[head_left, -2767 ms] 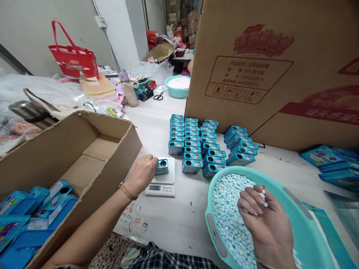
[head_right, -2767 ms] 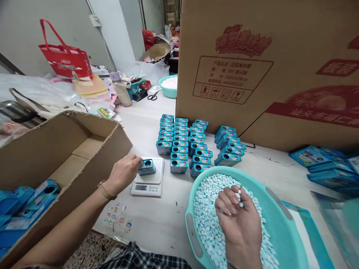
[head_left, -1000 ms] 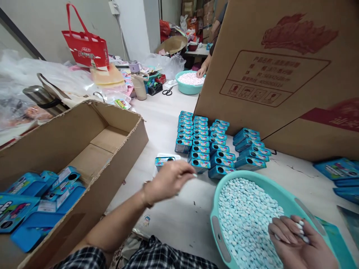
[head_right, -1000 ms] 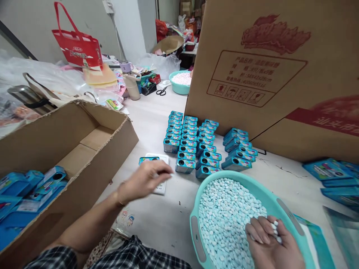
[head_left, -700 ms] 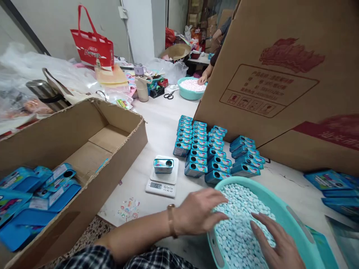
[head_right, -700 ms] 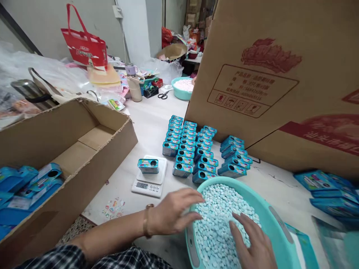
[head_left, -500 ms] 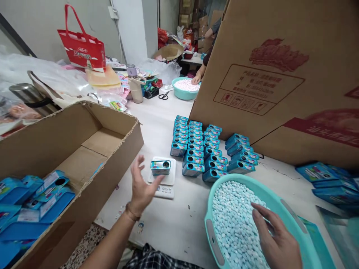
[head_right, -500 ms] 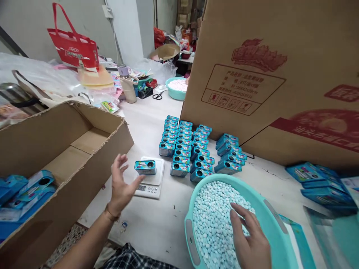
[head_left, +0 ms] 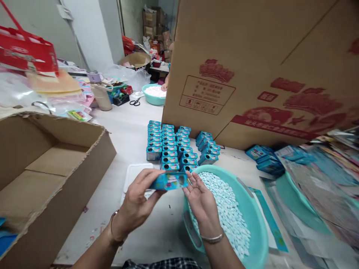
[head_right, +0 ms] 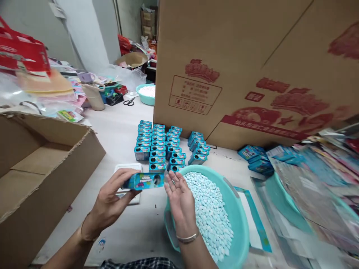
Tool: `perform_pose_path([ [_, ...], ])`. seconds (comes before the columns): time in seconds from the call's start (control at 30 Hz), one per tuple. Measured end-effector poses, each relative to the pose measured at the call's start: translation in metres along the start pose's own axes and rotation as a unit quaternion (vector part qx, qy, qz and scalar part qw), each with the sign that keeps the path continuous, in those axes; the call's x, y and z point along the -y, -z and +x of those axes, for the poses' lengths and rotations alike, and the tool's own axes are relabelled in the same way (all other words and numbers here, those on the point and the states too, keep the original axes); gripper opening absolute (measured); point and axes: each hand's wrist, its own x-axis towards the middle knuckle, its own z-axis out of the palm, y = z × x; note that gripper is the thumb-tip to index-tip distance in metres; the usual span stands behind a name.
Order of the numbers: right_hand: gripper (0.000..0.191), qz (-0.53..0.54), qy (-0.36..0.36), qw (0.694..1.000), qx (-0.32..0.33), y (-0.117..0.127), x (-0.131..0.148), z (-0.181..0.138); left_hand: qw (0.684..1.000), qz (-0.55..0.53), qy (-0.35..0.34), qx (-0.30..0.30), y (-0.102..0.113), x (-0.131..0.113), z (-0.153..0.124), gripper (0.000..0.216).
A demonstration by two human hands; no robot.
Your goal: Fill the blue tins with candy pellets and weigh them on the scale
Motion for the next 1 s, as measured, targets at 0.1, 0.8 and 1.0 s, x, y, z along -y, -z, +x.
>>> perform_pose_path([
  [0.1,0.014,0.043,-0.007,0.999,-0.024,-0.007,0.007,-0.002,0.993,0.039,-0.045,0.102,-0.021,-0.019,0.017,0.041],
  [0.8,0.024,0.018,-0.044,0.996,-0.082,-0.012,0.017,-0.004,0.957,-0.141,0.2,-0.157,0.019,0.127,-0.036,0.046],
  [1.0,0.022,-0.044,-0.058,0.997,-0.023,-0.018,0.008,-0.003,0.965,-0.139,0.19,-0.119,0.031,0.145,-0.041,0.051],
])
